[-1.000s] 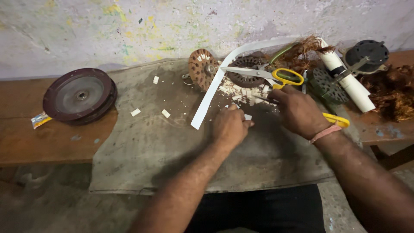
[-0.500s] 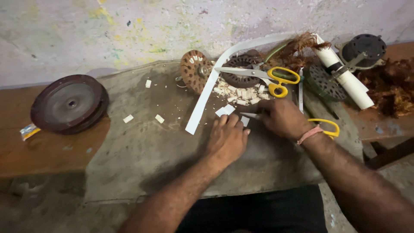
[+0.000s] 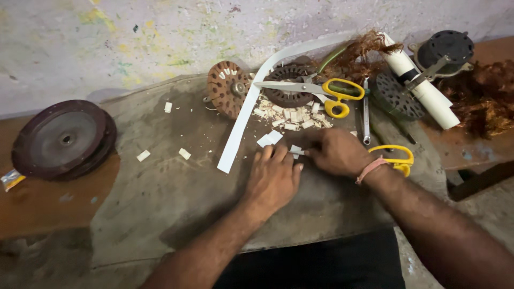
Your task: The person cuts small white insulation paper strips using shears, and inserts them one by one into the slots of an electric motor stator core by hand.
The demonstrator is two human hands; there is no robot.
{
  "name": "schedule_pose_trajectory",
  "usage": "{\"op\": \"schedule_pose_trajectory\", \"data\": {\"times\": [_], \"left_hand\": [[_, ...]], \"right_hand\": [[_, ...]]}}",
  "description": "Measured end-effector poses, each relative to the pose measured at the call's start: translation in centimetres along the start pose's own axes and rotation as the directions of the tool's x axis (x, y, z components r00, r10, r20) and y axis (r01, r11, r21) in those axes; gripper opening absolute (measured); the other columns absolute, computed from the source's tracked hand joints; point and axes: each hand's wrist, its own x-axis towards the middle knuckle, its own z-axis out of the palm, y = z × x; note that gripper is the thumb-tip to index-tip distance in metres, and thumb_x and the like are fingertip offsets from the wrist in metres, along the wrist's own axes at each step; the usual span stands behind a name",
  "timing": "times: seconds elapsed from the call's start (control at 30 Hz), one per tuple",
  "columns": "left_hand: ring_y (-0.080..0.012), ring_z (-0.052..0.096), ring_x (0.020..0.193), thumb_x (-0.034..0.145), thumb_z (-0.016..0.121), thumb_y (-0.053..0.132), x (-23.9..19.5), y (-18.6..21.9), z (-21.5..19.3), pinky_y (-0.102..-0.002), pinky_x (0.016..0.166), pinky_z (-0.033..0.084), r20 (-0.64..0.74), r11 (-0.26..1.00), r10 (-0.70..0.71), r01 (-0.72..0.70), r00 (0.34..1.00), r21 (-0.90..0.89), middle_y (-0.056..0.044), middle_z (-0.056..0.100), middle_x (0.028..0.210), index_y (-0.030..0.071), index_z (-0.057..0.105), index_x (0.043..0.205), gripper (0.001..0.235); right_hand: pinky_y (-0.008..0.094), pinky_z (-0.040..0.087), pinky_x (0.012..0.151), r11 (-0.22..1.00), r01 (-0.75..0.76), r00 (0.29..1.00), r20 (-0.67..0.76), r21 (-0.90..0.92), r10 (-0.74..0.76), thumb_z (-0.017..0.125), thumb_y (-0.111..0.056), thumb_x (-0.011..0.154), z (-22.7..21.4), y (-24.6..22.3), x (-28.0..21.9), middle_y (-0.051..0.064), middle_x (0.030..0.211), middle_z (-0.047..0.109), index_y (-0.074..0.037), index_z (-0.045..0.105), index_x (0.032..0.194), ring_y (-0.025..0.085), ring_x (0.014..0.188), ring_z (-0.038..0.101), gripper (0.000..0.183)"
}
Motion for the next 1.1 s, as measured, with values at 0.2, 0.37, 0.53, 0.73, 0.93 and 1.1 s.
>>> {"op": "schedule_pose_trajectory", "data": {"times": [0.2, 0.37, 0.53, 0.73, 0.93, 1.1], "left_hand": [[-0.0351, 0.055, 0.104, 0.095, 0.063, 0.029, 0.0, 0.2, -0.2, -0.052, 0.088, 0.045, -0.028, 1.000, 0.001, -0.001, 1.000, -0.007, -0.015, 0.063, 0.107, -0.003, 0.072, 0.096, 0.033], [-0.0351, 0.055, 0.104, 0.094, 0.064, 0.029, 0.0, 0.3, -0.2, -0.052, 0.088, 0.045, -0.033, 1.000, 0.004, -0.004, 0.999, 0.004, -0.014, 0.063, 0.105, -0.002, 0.072, 0.093, 0.031], [-0.0359, 0.055, 0.103, 0.092, 0.066, 0.027, -0.2, 0.2, -0.1, -0.052, 0.086, 0.046, -0.075, 1.000, 0.013, -0.014, 0.997, -0.019, -0.014, 0.062, 0.104, -0.002, 0.072, 0.092, 0.030], [-0.0398, 0.048, 0.118, 0.089, 0.069, 0.032, -0.4, 1.3, 0.5, -0.061, 0.106, 0.032, -0.025, 0.991, -0.120, 0.118, 0.992, -0.063, -0.022, 0.057, 0.120, -0.006, 0.069, 0.103, 0.040], [-0.0458, 0.038, 0.136, 0.083, 0.069, 0.029, -0.3, 2.3, 1.4, -0.063, 0.119, 0.018, 0.009, 0.963, -0.256, 0.256, 0.967, -0.089, -0.032, 0.044, 0.142, -0.011, 0.065, 0.110, 0.048], [-0.0457, 0.037, 0.136, 0.082, 0.068, 0.027, -0.4, 2.0, 1.7, -0.063, 0.118, 0.017, 0.011, 0.963, -0.248, 0.248, 0.969, -0.104, -0.031, 0.044, 0.141, -0.010, 0.062, 0.116, 0.050]], "right_hand": [[0.052, 0.055, 0.081, 0.986, -0.118, 0.993, -0.022, -0.118, 0.117, 0.071, -0.025, 0.083, 0.0, -1.1, 0.0, 0.021, 0.091, 0.074, -0.021, 0.073, 0.119, 0.043, 0.088, 0.070, 0.037], [0.053, 0.055, 0.082, 0.975, -0.154, 0.988, -0.051, -0.161, 0.147, 0.068, -0.024, 0.086, 0.5, -1.0, 0.0, 0.021, 0.091, 0.074, -0.022, 0.073, 0.120, 0.043, 0.089, 0.070, 0.034], [0.054, 0.055, 0.082, 0.974, -0.163, 0.984, -0.102, -0.158, 0.148, 0.067, -0.022, 0.085, 0.9, -1.4, -0.2, 0.020, 0.092, 0.074, -0.028, 0.076, 0.118, 0.042, 0.090, 0.070, 0.034], [0.053, 0.056, 0.079, 0.983, -0.104, 0.959, -0.278, -0.153, 0.058, 0.068, -0.022, 0.087, 1.4, -1.0, -1.2, 0.017, 0.094, 0.075, -0.021, 0.075, 0.113, 0.041, 0.089, 0.070, 0.027], [0.045, 0.053, 0.082, 0.922, 0.061, 0.934, -0.305, -0.381, -0.188, 0.071, -0.015, 0.070, 2.0, -2.3, -3.2, 0.010, 0.103, 0.070, -0.018, 0.075, 0.112, 0.034, 0.102, 0.062, 0.042], [0.046, 0.048, 0.092, 0.922, 0.194, 0.910, -0.291, -0.335, -0.297, 0.072, -0.018, 0.070, 3.1, -1.9, -3.0, 0.008, 0.114, 0.070, -0.013, 0.074, 0.115, 0.033, 0.109, 0.059, 0.046]]}}
